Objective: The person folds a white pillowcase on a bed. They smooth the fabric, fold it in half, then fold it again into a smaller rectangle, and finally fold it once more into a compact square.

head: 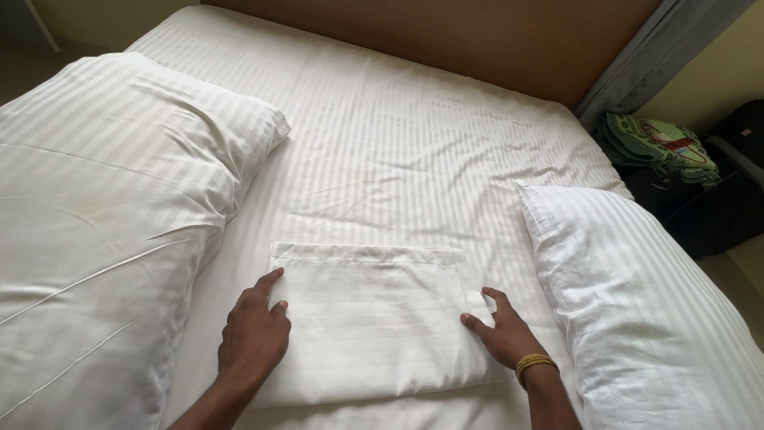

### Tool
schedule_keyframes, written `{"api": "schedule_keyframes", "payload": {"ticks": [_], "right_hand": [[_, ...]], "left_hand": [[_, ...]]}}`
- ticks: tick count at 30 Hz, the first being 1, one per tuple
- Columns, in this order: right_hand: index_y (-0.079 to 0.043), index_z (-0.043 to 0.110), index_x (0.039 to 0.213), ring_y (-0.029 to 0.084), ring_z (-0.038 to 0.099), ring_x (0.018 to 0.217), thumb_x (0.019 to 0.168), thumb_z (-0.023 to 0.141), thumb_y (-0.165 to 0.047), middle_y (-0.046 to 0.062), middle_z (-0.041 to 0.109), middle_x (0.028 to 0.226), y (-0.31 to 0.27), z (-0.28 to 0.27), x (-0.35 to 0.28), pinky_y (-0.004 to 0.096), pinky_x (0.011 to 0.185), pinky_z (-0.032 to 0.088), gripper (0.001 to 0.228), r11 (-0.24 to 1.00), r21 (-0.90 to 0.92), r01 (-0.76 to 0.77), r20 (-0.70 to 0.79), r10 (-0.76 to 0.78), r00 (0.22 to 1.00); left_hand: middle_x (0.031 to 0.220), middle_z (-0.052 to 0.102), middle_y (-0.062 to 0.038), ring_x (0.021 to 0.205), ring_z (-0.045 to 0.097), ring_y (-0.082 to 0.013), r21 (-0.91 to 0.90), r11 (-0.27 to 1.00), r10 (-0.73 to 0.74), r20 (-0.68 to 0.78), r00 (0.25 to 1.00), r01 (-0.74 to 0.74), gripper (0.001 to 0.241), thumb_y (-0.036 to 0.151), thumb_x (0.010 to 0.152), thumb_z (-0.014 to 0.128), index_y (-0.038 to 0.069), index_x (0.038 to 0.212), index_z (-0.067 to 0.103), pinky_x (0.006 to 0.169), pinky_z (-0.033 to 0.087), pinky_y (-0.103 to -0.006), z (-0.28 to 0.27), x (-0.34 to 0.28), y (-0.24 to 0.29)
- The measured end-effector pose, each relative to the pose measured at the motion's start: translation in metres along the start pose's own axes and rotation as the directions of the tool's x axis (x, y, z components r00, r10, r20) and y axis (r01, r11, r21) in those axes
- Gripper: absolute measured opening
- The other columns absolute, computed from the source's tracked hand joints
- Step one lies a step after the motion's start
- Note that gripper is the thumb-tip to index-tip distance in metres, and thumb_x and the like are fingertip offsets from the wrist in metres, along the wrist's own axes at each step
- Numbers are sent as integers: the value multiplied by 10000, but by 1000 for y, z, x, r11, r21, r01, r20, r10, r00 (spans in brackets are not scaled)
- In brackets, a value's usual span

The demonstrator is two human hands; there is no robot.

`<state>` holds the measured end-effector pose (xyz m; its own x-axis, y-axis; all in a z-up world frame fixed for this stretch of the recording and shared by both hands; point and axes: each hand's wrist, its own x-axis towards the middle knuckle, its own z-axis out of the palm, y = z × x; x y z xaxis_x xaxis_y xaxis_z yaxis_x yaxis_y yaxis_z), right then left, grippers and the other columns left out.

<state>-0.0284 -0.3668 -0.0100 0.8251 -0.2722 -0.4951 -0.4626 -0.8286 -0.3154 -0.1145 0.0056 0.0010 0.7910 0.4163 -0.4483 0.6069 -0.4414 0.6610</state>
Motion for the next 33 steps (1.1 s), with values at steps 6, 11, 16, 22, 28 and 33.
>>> {"api": "schedule_keyframes", "payload": {"ticks": [6,11,16,22,28,33], "right_hand": [[-397,168,1638,273,461,1430,802,874,-347,133,479,1541,-6,-20,-27,454,1165,421,1095,979,-58,197,56,-193,980],[-441,152,1654,218,693,1127,774,911,-250,116,718,1298,-25,-30,-63,389,1020,577,1177,971,-238,-34,195,82,977],[-310,71,1662,300,600,1304,832,842,-371,122,558,1456,-41,-11,-73,437,1075,545,1135,903,-426,-53,-22,48,999],[-146,227,1592,305,254,1529,973,571,-449,141,304,1634,-74,83,-73,455,1221,265,770,735,-306,605,-279,-677,682],[-239,148,1637,210,80,1578,1030,268,-587,34,93,1729,-67,98,-65,451,1264,60,710,671,-413,616,-120,-711,693],[-328,38,1629,138,10,1562,942,195,-727,-56,27,1718,-56,76,-52,427,1257,-10,810,763,-479,434,-136,-553,822]], "left_hand": [[1470,579,40,1087,729,-251,187,948,281,-123,952,-256,490,153,1023,489,233,1507,472,955,608,-441,0,10,-8],[1522,517,77,1137,698,-223,302,911,298,-11,955,-281,559,103,971,521,263,1503,457,973,584,-461,0,16,-16],[1718,226,-73,1291,563,-309,630,714,341,69,938,-305,609,284,1031,488,131,1597,322,997,531,-418,-11,-30,25],[1670,244,-149,1538,195,-330,431,454,820,141,554,-780,670,353,1009,482,40,1570,293,1205,186,-454,69,-9,7],[1643,186,-77,1550,67,-310,604,323,936,-90,340,-729,795,650,974,348,168,1591,211,1255,66,-487,95,28,-23],[1643,119,-57,1531,34,-300,740,274,960,-249,128,-614,889,847,952,236,241,1597,155,1255,42,-478,86,39,-34]]}}
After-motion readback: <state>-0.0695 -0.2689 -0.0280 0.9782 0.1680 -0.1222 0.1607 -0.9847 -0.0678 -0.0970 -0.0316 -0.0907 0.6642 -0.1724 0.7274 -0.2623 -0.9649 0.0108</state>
